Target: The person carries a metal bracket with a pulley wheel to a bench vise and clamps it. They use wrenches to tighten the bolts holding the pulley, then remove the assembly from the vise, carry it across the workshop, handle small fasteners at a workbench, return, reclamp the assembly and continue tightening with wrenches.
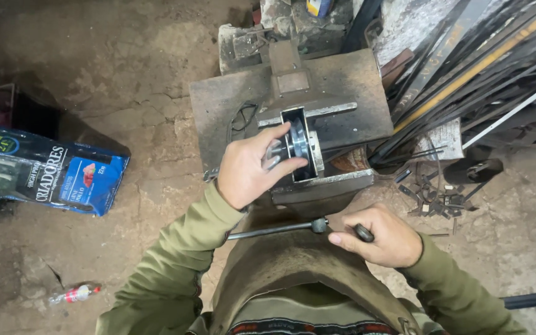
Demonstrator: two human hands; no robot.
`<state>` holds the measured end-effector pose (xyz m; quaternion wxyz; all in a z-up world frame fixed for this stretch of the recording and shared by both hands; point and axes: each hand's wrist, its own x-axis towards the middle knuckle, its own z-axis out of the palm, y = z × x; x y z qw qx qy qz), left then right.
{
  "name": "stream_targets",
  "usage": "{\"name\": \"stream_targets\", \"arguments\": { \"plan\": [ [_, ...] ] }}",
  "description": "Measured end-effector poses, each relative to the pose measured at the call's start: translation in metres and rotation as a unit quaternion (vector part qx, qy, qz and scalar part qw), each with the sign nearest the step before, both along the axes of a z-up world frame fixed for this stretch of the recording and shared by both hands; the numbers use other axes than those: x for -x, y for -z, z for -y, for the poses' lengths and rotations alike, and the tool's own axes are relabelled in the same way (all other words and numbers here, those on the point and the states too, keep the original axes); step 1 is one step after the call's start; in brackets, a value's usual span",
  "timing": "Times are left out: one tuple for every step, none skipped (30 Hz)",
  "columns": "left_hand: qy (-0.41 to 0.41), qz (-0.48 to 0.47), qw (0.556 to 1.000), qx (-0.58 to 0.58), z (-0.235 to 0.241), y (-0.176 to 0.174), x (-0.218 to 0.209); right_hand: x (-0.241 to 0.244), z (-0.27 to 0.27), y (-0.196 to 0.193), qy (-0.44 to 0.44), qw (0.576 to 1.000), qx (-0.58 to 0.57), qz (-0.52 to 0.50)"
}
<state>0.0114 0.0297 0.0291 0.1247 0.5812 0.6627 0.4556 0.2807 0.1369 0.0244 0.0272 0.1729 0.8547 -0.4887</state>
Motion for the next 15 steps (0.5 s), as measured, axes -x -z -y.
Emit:
{"name": "stream_targets", "arguments": {
  "plan": [
    [0.001, -0.002, 1.000, -0.002, -0.002, 0.000, 0.001, 0.004, -0.001, -0.003, 0.001, 1.000, -0.002, -0.002],
    [0.006, 0.019, 1.000, 0.007, -0.003, 0.000, 0.002, 0.008, -0.001, -0.006, -0.002, 1.000, 0.009, -0.007],
    [0.012, 0.043, 0.999, 0.018, -0.004, 0.000, 0.001, 0.011, 0.000, -0.010, -0.005, 1.000, 0.021, -0.010],
    [0.013, 0.042, 0.999, 0.018, -0.005, -0.004, 0.000, 0.013, 0.001, -0.013, -0.004, 1.000, 0.022, -0.010],
    [0.005, 0.020, 1.000, 0.023, -0.005, -0.008, -0.001, 0.015, 0.002, -0.016, -0.008, 0.999, 0.030, -0.014],
    [-0.004, -0.003, 1.000, 0.027, -0.006, -0.012, -0.002, 0.017, 0.003, -0.018, -0.011, 0.999, 0.038, -0.018],
    [-0.003, -0.003, 1.000, 0.026, -0.007, -0.014, 0.000, 0.016, 0.003, -0.016, -0.011, 0.999, 0.037, -0.018],
    [0.014, 0.031, 0.999, 0.043, -0.007, -0.016, 0.002, 0.014, 0.001, -0.015, -0.009, 0.999, 0.028, -0.013],
    [0.034, 0.066, 0.995, 0.061, -0.008, -0.017, 0.004, 0.012, 0.002, -0.013, -0.005, 1.000, 0.020, -0.007],
    [0.038, 0.067, 0.995, 0.062, -0.009, -0.014, 0.004, 0.007, 0.002, -0.008, -0.001, 1.000, 0.021, -0.006],
    [0.032, 0.053, 0.996, 0.060, -0.009, -0.011, 0.005, 0.003, 0.001, -0.003, 0.005, 1.000, 0.007, 0.003],
    [0.025, 0.039, 0.997, 0.058, -0.009, -0.008, 0.006, -0.002, 0.001, 0.001, 0.011, 1.000, -0.008, 0.012],
    [0.027, 0.038, 0.997, 0.060, -0.009, -0.006, 0.006, -0.001, 0.002, 0.001, 0.013, 1.000, -0.006, 0.012],
    [0.043, 0.036, 0.998, 0.020, -0.009, -0.004, 0.006, 0.000, 0.003, 0.001, 0.018, 1.000, -0.009, 0.022],
    [0.059, 0.033, 0.997, -0.021, -0.009, -0.002, 0.006, 0.001, 0.003, 0.001, 0.023, 0.999, -0.014, 0.031]
  ]
}}
